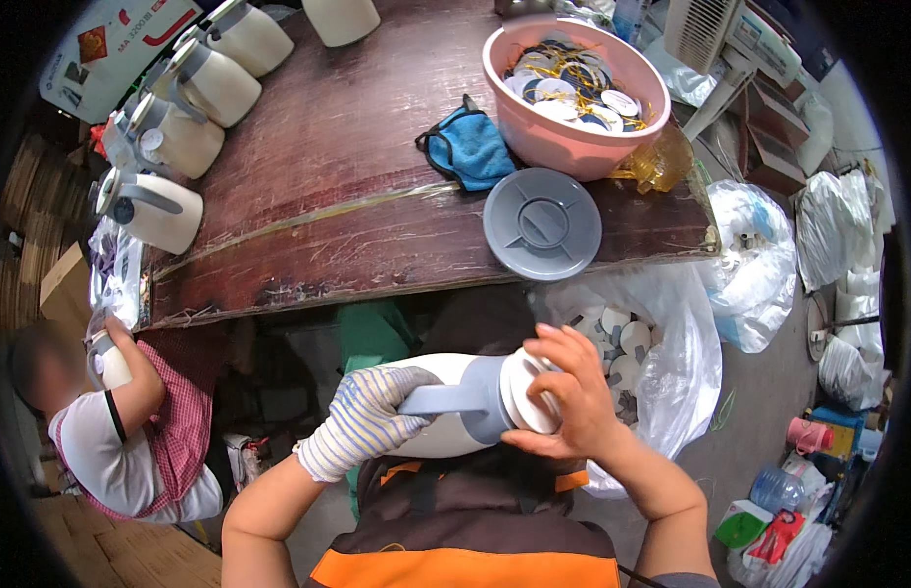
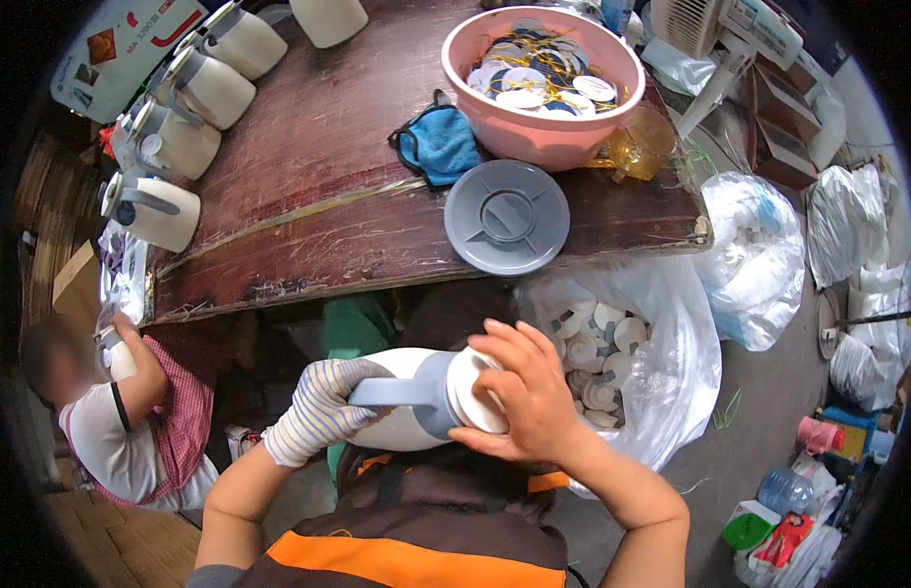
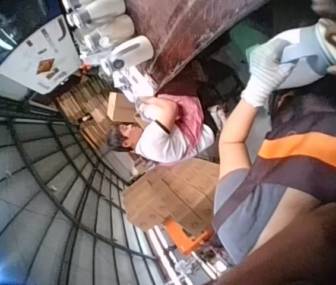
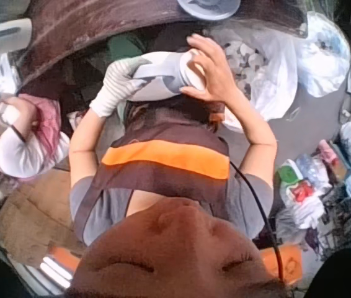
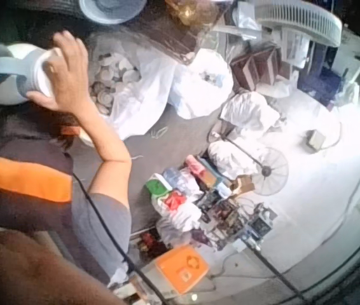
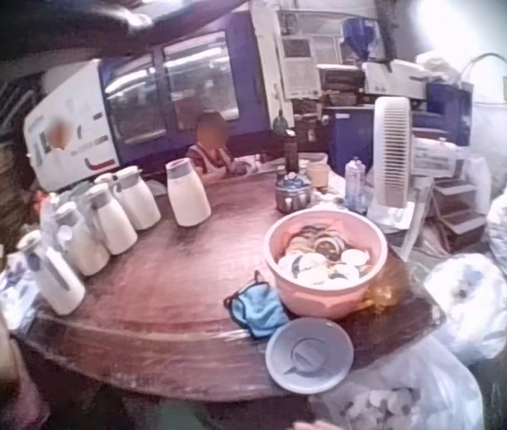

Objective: The person assembles white kettles by inserting rubber stoppers and attaching lids. They handle each kettle one at a time, place the stopper into the opening, then secure the lid on top, and set the finished unit on the table.

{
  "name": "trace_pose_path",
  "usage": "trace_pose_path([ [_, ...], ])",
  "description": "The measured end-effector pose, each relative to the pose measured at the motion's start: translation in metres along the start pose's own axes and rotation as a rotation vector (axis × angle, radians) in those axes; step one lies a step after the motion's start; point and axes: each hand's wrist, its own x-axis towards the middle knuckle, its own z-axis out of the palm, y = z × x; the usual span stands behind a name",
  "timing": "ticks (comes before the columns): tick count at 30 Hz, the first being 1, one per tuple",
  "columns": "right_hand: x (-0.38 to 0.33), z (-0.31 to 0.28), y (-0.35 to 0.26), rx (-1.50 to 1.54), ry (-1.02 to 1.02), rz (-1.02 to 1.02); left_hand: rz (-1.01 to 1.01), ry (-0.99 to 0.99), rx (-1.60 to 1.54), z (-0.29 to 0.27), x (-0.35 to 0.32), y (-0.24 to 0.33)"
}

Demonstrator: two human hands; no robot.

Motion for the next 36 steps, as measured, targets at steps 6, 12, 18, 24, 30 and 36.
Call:
trace_pose_path([
  [6, 0.019, 0.030, 0.000, 0.164, -0.183, -0.083, 0.076, 0.005, -0.043, -0.010, -0.002, -0.034],
  [12, 0.033, 0.034, -0.010, 0.117, -0.177, -0.555, 0.117, -0.099, -0.220, -0.024, 0.006, -0.052],
  [18, 0.031, 0.044, -0.021, -0.005, -0.132, -0.042, 0.042, 0.046, -0.190, -0.020, 0.000, -0.056],
  [24, 0.027, 0.045, -0.020, 0.042, -0.123, -0.337, 0.139, -0.067, -0.159, -0.026, -0.001, -0.065],
  [30, 0.056, 0.040, -0.017, 0.069, -0.266, -0.844, 0.098, -0.353, -0.458, -0.027, 0.042, -0.072],
  [36, 0.092, 0.054, -0.058, 0.121, -0.418, -1.035, 0.077, -0.357, -0.378, 0.017, 0.082, -0.052],
])
